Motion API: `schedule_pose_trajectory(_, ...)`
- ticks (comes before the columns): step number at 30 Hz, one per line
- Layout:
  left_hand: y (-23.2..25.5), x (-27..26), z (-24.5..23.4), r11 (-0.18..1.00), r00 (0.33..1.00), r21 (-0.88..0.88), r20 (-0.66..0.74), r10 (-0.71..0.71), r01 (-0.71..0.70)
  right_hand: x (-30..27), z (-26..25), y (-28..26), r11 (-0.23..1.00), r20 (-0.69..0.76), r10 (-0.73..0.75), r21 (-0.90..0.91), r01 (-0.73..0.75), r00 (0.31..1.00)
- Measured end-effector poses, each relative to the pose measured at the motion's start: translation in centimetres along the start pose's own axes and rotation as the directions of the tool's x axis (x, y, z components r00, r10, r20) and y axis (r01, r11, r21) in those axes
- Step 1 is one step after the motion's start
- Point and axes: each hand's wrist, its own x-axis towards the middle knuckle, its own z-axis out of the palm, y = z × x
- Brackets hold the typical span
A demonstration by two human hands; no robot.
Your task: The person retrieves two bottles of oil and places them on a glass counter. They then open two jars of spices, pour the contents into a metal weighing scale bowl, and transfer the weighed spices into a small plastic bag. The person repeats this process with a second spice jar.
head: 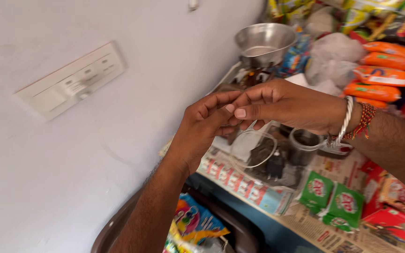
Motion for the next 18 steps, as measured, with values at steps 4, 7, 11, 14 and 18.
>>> schedule_pose_trajectory(4,-1.6,6.2,3.1,1.0,0.997,0.018,0.075,-0.016,0.015,-1.1,-5.1,3.8,0.999,-0.068,0.051,-0.009,-0.052,0.996)
schedule_pose_trajectory(7,-3.4,10.3,5.1,0.998,0.99,0.04,0.132,-0.043,0.038,-1.6,-8.3,7.1,0.996,-0.062,0.056,0.076,-0.051,0.997)
schedule_pose_trajectory(11,-6.3,15.2,7.2,0.994,0.978,0.075,0.187,-0.094,0.081,-2.1,-12.6,11.1,0.996,-0.091,0.07,-0.046,-0.074,0.993)
schedule_pose_trajectory(14,-8.5,19.0,8.9,0.993,0.972,0.088,0.215,-0.094,0.076,-2.2,-16.5,14.0,0.983,-0.126,0.019,-0.181,-0.042,0.992)
schedule_pose_trajectory(18,-12.1,24.2,11.0,0.982,0.976,0.169,0.187,-0.112,0.08,-1.3,-21.6,19.1,0.939,-0.142,0.046,-0.33,-0.092,0.989)
